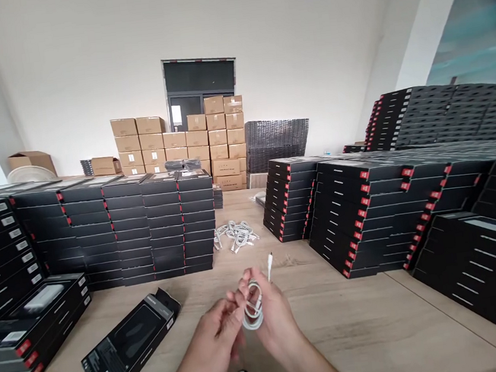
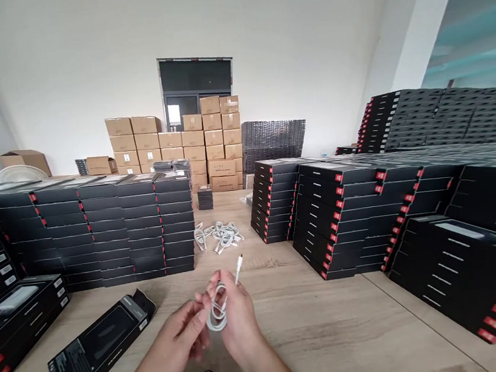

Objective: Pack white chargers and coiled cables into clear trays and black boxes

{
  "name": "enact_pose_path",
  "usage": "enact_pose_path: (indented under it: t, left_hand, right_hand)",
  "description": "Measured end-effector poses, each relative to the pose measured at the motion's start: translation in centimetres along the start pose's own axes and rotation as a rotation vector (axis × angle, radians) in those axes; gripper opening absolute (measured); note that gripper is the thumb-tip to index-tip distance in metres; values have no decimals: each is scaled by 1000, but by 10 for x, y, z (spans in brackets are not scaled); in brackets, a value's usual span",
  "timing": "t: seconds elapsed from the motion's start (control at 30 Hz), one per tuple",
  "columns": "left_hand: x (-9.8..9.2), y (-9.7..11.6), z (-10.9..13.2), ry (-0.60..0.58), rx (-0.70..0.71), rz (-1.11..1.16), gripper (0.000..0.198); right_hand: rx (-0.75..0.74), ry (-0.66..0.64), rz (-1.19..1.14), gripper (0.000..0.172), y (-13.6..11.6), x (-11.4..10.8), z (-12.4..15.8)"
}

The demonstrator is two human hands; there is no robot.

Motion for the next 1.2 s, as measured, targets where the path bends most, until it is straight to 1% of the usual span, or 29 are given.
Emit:
enact_pose_path:
  t: [0.07, 0.1, 0.13, 0.17, 0.23, 0.3, 0.33, 0.4, 0.47, 0.5, 0.63, 0.7, 0.77, 0.8, 0.87, 0.97, 1.03, 1.07, 1.13, 1.17, 1.2]
  left_hand:
    - [-28, -1, 6, 89, -20, -314, 31]
    - [-41, -6, 10, 99, -61, -454, 25]
    - [-51, -13, 13, 73, -107, -565, 20]
    - [-59, -21, 17, 20, -155, -646, 16]
    - [-64, -38, 23, -113, -217, -738, 16]
    - [-59, -49, 25, -202, -249, -781, 22]
    - [-54, -52, 25, -222, -255, -788, 24]
    - [-41, -51, 19, -210, -249, -784, 26]
    - [-30, -47, 12, -143, -236, -771, 27]
    - [-26, -45, 9, -98, -238, -769, 28]
    - [-17, -44, 2, 74, -252, -752, 25]
    - [-17, -43, 0, 180, -224, -666, 20]
    - [-19, -45, -1, 295, -196, -450, 15]
    - [-19, -46, -3, 334, -185, -319, 16]
    - [-15, -49, -7, 354, -167, -90, 19]
    - [-5, -51, -12, 323, -168, 83, 29]
    - [3, -54, -12, 278, -221, 339, 37]
    - [9, -54, -12, 226, -238, 513, 37]
    - [21, -46, -11, 86, -230, 841, 33]
    - [24, -41, -11, 32, -212, 949, 32]
    - [24, -37, -10, 12, -191, 1001, 31]
  right_hand:
    - [-5, 44, -10, 46, -8, -10, -6]
    - [-8, 64, 11, 51, -12, -15, -9]
    - [-18, 81, 36, 53, -16, -20, -12]
    - [-29, 96, 58, 55, -20, -24, -14]
    - [-50, 118, 81, 54, -24, -31, -18]
    - [-48, 129, 73, 50, -23, -35, -21]
    - [-43, 132, 60, 46, -21, -37, -22]
    - [-36, 136, 33, 35, -16, -39, -24]
    - [-39, 134, 15, 23, -10, -42, -25]
    - [-41, 129, 10, 20, -8, -43, -26]
    - [-26, 111, -16, 18, -1, -45, -29]
    - [-14, 109, -29, 16, 1, -46, -31]
    - [-3, 109, -38, 13, 2, -47, -32]
    - [1, 108, -40, 12, 3, -47, -33]
    - [7, 108, -36, 13, 5, -47, -33]
    - [-3, 112, -13, 15, 4, -45, -32]
    - [-35, 108, 2, 17, -1, -42, -30]
    - [-56, 101, 1, 18, -5, -39, -29]
    - [-118, 82, 37, 21, -13, -33, -25]
    - [-161, 74, 92, 24, -19, -29, -22]
    - [-208, 68, 173, 26, -24, -26, -18]
Point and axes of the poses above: each hand's wrist, its own z-axis away from the middle knuckle, its own x-axis out of the palm, y = z × x, the point moved 7 cm from there along -z, towards the middle knuckle, and after that the axes turned 11 degrees about -z, right-handed, at the moved point
